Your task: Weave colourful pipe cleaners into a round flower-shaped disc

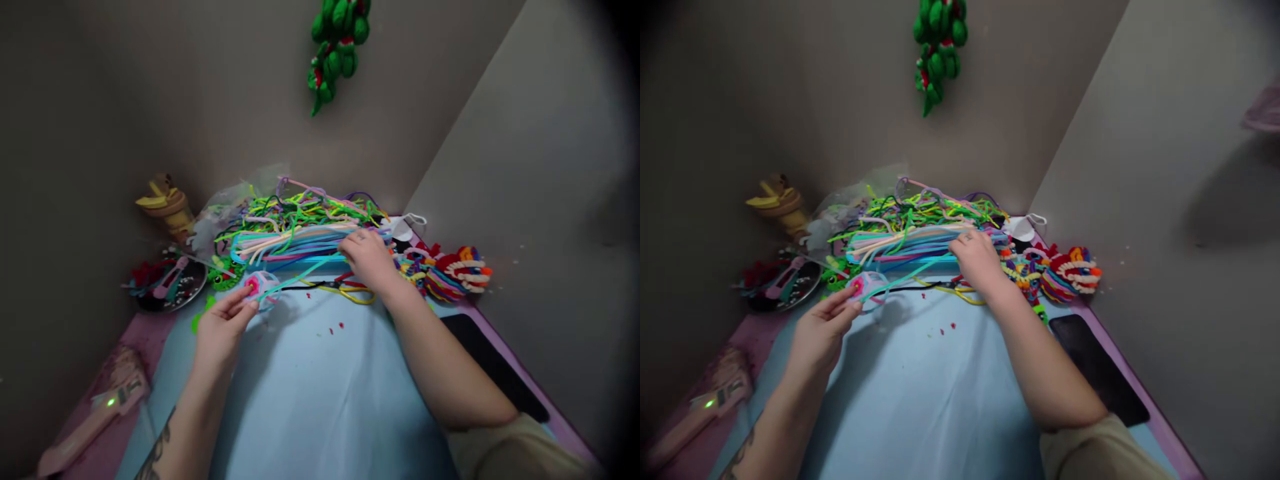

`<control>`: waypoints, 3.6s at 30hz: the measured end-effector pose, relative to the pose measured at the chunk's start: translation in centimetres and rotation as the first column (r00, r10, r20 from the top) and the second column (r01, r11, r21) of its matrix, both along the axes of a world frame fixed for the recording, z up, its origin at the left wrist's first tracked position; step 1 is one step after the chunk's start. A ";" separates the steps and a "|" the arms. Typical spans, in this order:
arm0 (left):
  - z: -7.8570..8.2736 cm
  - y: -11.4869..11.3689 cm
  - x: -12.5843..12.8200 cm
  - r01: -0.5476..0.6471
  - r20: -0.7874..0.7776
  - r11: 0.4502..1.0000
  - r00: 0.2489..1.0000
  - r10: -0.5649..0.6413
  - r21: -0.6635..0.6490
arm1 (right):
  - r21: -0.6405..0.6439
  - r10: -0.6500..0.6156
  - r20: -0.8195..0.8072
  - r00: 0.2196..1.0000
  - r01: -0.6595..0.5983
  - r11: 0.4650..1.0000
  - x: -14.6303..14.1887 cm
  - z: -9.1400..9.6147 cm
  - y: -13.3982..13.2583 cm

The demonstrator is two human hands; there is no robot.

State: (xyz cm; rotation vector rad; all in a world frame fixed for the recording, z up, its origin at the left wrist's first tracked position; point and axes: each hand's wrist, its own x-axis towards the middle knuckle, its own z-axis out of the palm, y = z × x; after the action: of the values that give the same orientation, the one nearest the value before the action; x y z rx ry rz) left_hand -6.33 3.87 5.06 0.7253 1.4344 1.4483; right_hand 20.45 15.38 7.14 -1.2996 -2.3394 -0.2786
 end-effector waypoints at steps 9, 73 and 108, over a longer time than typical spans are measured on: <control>-1.0 0.2 1.0 -0.040 0.124 0.999 0.991 0.039 0.001 | -0.238 -0.078 -0.698 0.712 -0.127 0.963 -1.4 1.6 -1.8; -2.2 -0.1 3.0 -0.036 0.351 0.999 0.935 0.047 -0.037 | 0.197 0.961 -0.224 0.163 -0.958 0.208 -12.9 -4.3 -16.2; -3.2 -1.8 5.5 0.206 -0.095 0.978 0.974 -0.208 -0.029 | -0.287 -0.061 -0.784 0.618 -0.273 0.918 -6.3 -6.8 -10.2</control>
State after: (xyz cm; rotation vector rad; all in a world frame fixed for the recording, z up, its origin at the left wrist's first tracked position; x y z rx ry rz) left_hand -0.83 2.03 1.86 0.9160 1.3994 1.2516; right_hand 14.14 5.23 0.35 -1.0967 -1.6983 0.7134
